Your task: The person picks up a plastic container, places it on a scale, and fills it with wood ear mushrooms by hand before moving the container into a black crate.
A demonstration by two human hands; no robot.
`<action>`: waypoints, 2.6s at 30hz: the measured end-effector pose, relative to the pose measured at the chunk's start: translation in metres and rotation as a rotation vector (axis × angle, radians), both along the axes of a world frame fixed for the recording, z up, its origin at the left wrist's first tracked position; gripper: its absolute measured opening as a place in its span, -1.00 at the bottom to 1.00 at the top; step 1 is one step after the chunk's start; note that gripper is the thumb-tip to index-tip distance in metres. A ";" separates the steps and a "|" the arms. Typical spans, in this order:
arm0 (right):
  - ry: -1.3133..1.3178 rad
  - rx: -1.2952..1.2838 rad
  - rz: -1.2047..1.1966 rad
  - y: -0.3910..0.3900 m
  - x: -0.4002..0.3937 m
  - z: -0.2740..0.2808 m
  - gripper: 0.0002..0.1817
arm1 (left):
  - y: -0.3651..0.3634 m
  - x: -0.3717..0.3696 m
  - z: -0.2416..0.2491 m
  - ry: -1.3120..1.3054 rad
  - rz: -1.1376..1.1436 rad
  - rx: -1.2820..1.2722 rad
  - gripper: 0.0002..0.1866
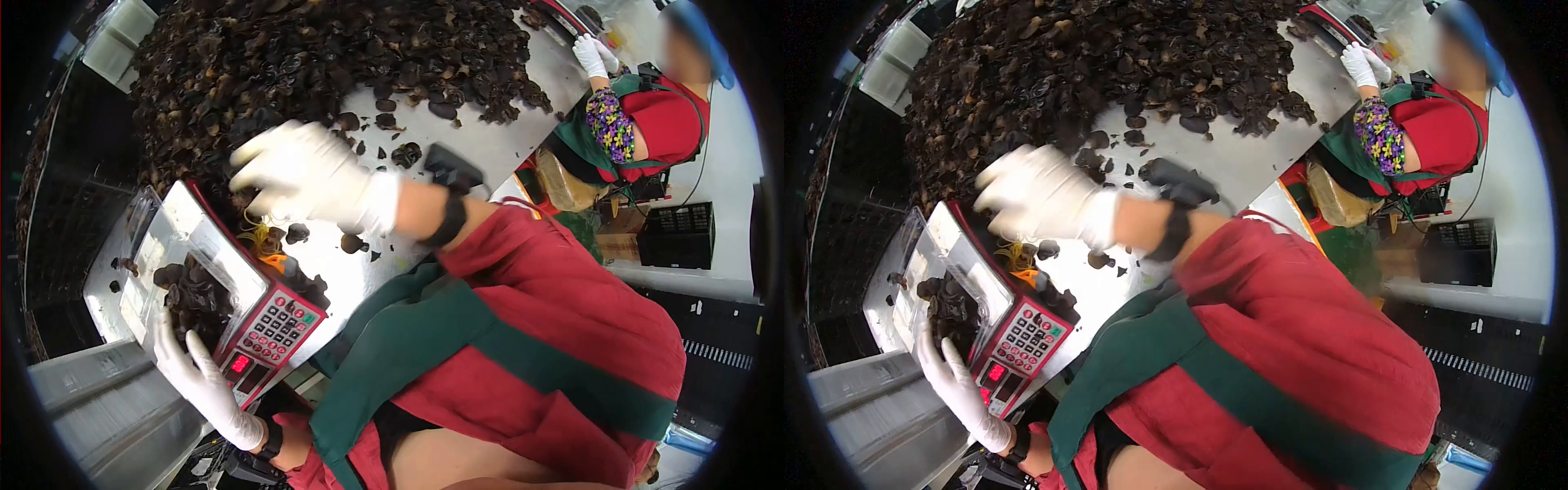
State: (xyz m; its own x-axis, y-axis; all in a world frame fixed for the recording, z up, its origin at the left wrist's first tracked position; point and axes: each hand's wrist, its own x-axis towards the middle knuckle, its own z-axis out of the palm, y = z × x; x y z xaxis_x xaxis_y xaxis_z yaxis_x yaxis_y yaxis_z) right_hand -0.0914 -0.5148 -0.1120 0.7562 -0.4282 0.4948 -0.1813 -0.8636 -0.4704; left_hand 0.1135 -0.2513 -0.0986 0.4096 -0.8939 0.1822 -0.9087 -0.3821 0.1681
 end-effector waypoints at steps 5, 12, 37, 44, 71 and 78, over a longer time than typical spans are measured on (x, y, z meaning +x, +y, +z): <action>0.145 0.322 -0.501 -0.064 -0.147 -0.059 -0.77 | -0.010 -0.030 0.015 0.075 0.077 -0.468 -0.57; 0.383 0.195 -0.689 -0.078 -0.156 -0.105 -0.60 | -0.086 -0.116 0.002 0.224 -0.253 -0.394 -0.58; 0.426 0.200 -0.459 -0.045 -0.283 -0.050 -0.83 | -0.139 -0.180 -0.060 0.403 -0.424 -0.028 -0.63; 0.338 0.048 -0.250 -0.038 -0.176 -0.111 -0.71 | -0.124 -0.177 -0.062 0.383 -0.388 -0.041 -0.65; 0.115 0.967 -0.314 -0.102 -0.151 -0.087 -0.79 | -0.157 -0.178 -0.103 0.111 -0.388 -0.139 -0.78; -0.217 1.457 0.156 -0.104 -0.187 -0.084 -0.76 | -0.166 -0.226 -0.094 0.558 -0.555 0.014 -0.53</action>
State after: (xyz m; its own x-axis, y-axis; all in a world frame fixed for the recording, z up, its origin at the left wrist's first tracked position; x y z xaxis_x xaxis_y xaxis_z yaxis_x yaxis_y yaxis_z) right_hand -0.2786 -0.6190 -0.1957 0.8093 -0.5583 -0.1824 0.0524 0.3780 -0.9243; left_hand -0.1123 -0.4170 -0.1926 -0.0700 -0.9952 0.0685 -0.7501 0.0978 0.6540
